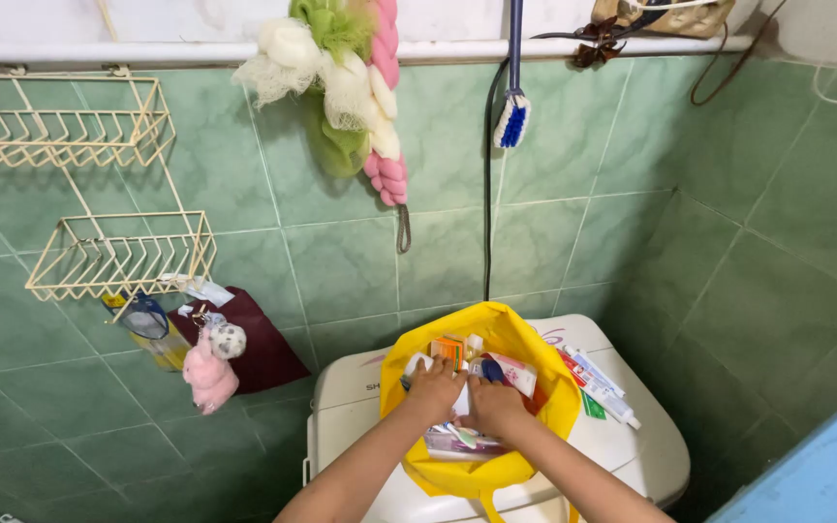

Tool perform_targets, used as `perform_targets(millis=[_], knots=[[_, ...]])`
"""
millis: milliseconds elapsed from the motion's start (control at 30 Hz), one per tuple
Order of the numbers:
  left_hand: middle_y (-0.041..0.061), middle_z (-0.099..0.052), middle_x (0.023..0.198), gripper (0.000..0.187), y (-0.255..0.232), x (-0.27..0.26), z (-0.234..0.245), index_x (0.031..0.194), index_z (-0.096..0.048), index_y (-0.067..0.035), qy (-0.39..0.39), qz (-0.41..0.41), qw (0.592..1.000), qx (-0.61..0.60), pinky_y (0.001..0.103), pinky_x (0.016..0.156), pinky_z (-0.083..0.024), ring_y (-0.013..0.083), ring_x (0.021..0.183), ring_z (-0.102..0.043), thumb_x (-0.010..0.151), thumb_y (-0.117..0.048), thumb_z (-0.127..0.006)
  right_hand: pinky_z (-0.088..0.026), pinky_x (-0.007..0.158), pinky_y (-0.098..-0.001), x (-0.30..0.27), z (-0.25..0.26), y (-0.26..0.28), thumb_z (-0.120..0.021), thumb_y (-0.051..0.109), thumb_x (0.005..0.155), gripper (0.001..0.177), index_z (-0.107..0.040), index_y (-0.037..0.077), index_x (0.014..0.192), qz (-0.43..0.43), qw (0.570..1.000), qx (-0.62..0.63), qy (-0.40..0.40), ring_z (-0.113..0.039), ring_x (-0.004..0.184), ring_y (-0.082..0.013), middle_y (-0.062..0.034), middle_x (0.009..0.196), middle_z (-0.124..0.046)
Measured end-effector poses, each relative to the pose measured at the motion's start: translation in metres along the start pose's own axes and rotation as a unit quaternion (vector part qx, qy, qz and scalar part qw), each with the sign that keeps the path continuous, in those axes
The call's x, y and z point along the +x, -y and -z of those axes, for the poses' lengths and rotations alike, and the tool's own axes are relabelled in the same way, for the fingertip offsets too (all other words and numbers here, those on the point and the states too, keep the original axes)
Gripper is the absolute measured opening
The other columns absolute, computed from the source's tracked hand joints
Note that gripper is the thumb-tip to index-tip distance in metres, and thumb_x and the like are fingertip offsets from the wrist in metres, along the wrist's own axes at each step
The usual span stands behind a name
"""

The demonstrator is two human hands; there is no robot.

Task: Organizing various toiletry items by taking them out of a bag and placing them on a bathroom shelf.

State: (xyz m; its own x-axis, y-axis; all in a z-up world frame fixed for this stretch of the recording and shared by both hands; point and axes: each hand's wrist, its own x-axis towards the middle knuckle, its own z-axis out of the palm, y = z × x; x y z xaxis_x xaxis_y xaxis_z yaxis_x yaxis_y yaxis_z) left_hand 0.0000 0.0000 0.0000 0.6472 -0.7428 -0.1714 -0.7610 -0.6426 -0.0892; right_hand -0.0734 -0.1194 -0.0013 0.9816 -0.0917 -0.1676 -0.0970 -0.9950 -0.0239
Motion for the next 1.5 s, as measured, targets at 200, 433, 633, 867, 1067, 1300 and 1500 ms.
perform_targets(millis=[200,433,633,867,1067,1300,1500], knots=[[0.021,-0.045,0.149,0.082,-0.001,0.011,-0.006,0.147,-0.045,-0.018,-0.025,0.002,0.999,0.035,0.071,0.113,-0.025,0.0408,0.143,-0.032,0.08,-0.036,-0.089,-0.055,0.09,-0.0536,0.011,-0.012,-0.002,-0.071,0.064,0.085,0.083,-0.042,0.011,0.142,-0.004,0.999,0.023,-0.026,-0.062,0.118,-0.0348,-0.0094,0.132,-0.063],[0.012,-0.059,0.132,0.072,0.003,0.023,-0.025,0.138,-0.055,-0.019,-0.1,-0.012,0.992,0.073,0.071,0.106,-0.034,0.0368,0.126,-0.049,0.076,-0.031,-0.091,-0.057,0.092,-0.0518,-0.007,0.014,0.008,-0.071,0.066,0.086,0.089,-0.038,0.012,0.148,-0.038,0.998,0.04,0.02,-0.063,0.121,-0.0333,-0.0099,0.139,-0.059],[0.01,-0.056,0.13,0.078,-0.002,0.008,0.0,0.133,-0.055,-0.018,-0.096,-0.053,0.991,0.078,0.057,0.097,-0.045,0.0348,0.12,-0.054,0.067,-0.036,-0.093,-0.055,0.09,-0.051,-0.017,0.027,-0.004,-0.075,0.063,0.083,0.083,-0.041,0.014,0.141,-0.031,0.999,-0.002,0.019,-0.066,0.116,-0.0347,-0.0125,0.134,-0.06],[0.019,-0.062,0.13,0.071,-0.017,-0.031,0.046,0.134,-0.045,-0.005,-0.127,-0.087,0.97,-0.189,0.058,0.104,-0.044,0.0366,0.128,-0.057,0.079,-0.037,-0.077,-0.059,0.082,-0.0522,-0.025,0.066,-0.041,-0.077,0.053,0.076,0.075,-0.059,0.015,0.138,0.037,0.992,-0.097,-0.076,-0.074,0.103,-0.0361,-0.012,0.117,-0.071],[0.03,-0.061,0.131,0.083,-0.029,-0.054,0.077,0.138,-0.045,0.004,-0.155,-0.085,0.925,-0.335,0.056,0.11,-0.044,0.045,0.13,-0.056,0.079,-0.041,-0.082,-0.055,0.094,-0.0545,-0.089,0.17,-0.057,-0.055,0.033,0.099,0.044,-0.066,0.009,0.135,0.062,0.973,0.208,-0.074,-0.068,0.115,-0.0446,-0.0259,0.121,-0.071],[0.025,-0.061,0.134,0.086,-0.028,-0.038,0.072,0.135,-0.049,-0.006,-0.207,0.006,0.831,-0.517,0.052,0.114,-0.043,0.0422,0.135,-0.053,0.072,-0.045,-0.09,-0.063,0.084,-0.0411,-0.043,0.135,-0.102,-0.048,0.028,0.106,0.041,-0.068,0.003,0.132,0.083,0.691,0.699,-0.162,-0.065,0.096,-0.021,-0.011,0.112,-0.066],[0.022,-0.063,0.133,0.082,-0.037,-0.041,0.094,0.132,-0.052,-0.011,-0.243,0.03,0.769,-0.591,0.051,0.111,-0.047,0.0392,0.133,-0.056,0.07,-0.049,-0.091,-0.056,0.097,-0.0454,-0.015,0.094,-0.109,-0.046,0.023,0.106,0.045,-0.055,0.007,0.146,0.157,0.652,0.74,-0.042,-0.06,0.119,-0.0228,-0.0103,0.136,-0.063]])
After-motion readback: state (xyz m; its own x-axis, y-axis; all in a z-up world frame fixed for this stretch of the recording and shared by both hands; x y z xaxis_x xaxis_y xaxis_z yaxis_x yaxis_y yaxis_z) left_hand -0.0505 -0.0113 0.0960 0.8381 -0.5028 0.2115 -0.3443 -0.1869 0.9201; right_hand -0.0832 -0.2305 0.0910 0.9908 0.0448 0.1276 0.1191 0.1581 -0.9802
